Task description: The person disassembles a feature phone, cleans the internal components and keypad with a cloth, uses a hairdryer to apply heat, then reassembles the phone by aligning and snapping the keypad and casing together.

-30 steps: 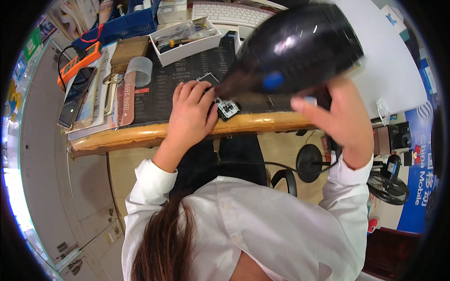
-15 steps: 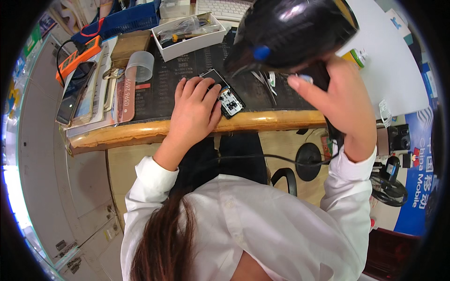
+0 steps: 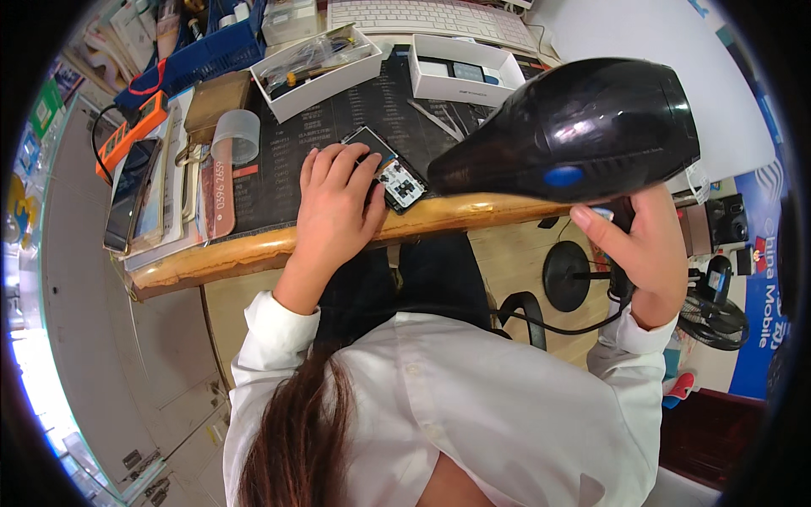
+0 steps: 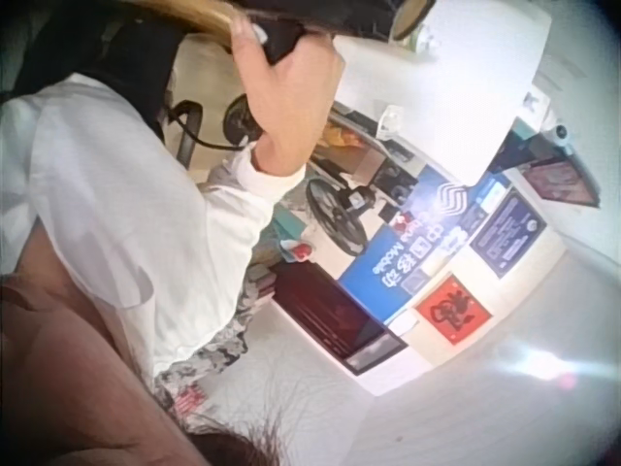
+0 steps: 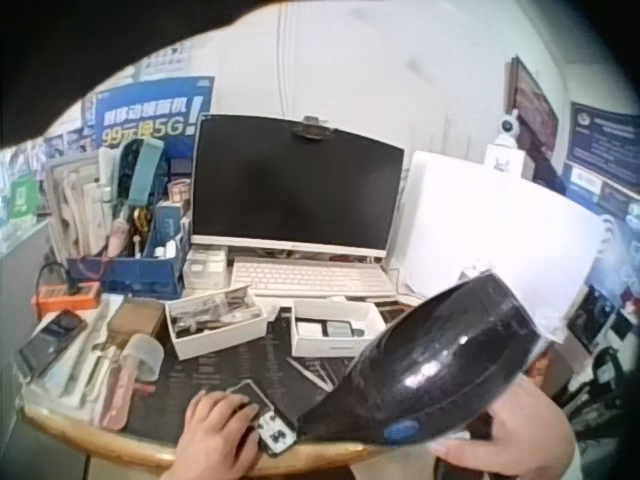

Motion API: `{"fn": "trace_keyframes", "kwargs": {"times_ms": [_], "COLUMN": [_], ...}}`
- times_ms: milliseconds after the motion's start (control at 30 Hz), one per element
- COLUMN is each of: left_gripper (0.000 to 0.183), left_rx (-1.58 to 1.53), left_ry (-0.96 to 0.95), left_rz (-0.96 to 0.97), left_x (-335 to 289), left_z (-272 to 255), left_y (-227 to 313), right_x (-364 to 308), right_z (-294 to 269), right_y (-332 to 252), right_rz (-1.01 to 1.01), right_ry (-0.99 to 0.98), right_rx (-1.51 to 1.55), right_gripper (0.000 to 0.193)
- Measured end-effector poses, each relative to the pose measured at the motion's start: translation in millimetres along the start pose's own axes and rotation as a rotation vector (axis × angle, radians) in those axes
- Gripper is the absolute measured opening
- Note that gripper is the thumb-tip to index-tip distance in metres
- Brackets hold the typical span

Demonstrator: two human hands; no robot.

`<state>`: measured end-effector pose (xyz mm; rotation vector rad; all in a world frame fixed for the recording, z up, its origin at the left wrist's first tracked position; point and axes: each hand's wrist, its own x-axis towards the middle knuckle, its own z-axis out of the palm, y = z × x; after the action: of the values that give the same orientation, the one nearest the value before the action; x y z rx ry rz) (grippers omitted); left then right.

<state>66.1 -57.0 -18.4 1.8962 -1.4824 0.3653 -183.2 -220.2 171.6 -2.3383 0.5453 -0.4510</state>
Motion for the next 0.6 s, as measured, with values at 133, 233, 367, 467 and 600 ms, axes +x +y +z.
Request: {"fn": "trace_keyframes", "kwargs": {"times_ms": [133,233,367,467,600], "left_gripper": [0.036,0.036,0.036,0.037,0.037], "left_rx": [-0.004,0.007,-0.034,-0.044,-0.056], "left_ry": [-0.014,-0.015,-0.031,-0.039,-0.049], "left_rz": [0.001,0.003,-0.007,0.009,0.018], "left_x": [1,3,5,8,10], "left_z": [0,-1,-2,-2,-4], "left_y": [1,2,4,5,4], "right_x": [6,24,32,38,37], "right_z": [2,-2,3,4,3], "right_y": [16,26,30,32,31], "right_rz": [-0.143,-0.110,-0.071,-0.199,-0.079], "right_ry": [0.000,-0.027,-0.098,-0.003,-0.098], "right_rx": [-0.059,-0.092,-0.072,-0.099,-0.130], "right_gripper": [0.030,0.029,0.029,0.031,0.031]}}
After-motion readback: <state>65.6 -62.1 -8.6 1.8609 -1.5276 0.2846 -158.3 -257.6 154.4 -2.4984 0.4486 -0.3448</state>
